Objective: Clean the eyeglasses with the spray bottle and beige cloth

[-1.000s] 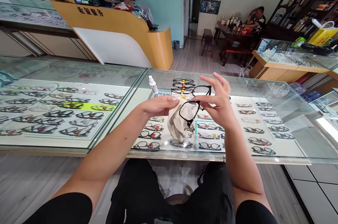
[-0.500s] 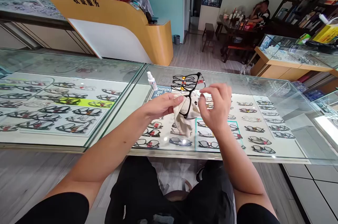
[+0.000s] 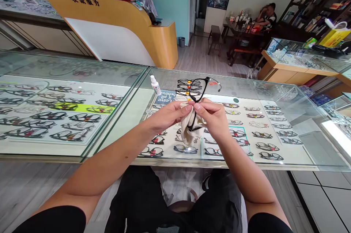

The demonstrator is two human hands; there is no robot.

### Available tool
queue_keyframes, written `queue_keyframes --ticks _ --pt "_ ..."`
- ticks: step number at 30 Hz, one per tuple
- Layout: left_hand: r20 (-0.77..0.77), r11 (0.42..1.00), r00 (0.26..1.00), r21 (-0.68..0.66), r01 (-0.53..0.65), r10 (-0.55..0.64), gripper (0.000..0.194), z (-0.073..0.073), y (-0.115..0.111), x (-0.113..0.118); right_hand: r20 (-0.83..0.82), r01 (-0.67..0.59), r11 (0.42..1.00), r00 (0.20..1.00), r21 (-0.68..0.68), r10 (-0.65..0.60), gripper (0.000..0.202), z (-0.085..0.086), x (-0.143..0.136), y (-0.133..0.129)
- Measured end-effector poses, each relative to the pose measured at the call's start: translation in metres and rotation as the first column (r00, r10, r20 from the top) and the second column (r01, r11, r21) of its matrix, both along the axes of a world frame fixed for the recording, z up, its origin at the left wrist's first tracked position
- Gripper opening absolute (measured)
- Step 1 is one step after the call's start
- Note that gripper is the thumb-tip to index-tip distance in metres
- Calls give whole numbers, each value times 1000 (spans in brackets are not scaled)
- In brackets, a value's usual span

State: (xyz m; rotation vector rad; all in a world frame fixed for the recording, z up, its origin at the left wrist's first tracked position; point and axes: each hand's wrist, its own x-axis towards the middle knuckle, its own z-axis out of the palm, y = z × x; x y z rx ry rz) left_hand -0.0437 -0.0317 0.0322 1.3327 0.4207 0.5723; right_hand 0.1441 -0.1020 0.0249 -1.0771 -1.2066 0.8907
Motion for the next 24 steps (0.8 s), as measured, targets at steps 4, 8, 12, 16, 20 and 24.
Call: queue_keyframes --ticks 4,8,12,16,20,24 --pt "66 994 998 -105 21 -14 59 -6 -6 8 45 32 999 998 7 -32 36 -3 -3 1" --pt "90 990 995 -131 43 -32 58 -7 -7 8 2 15 1000 1000 -3 -15 39 -7 -1 6" --pt "87 994 996 -105 37 -28 66 -7 -6 5 -62 16 1000 998 -15 -17 34 -8 1 10" --pt "74 999 997 -41 -27 30 67 -9 -7 8 -71 21 1000 997 -20 -23 36 -9 0 10" --pt "35 993 994 55 -101 99 62 -14 -7 13 -52 20 1000 998 -12 -21 38 -12 -2 11" --pt "19 993 993 31 -118 118 67 -20 -5 12 -67 18 1000 998 -3 -18 35 -11 -1 12"
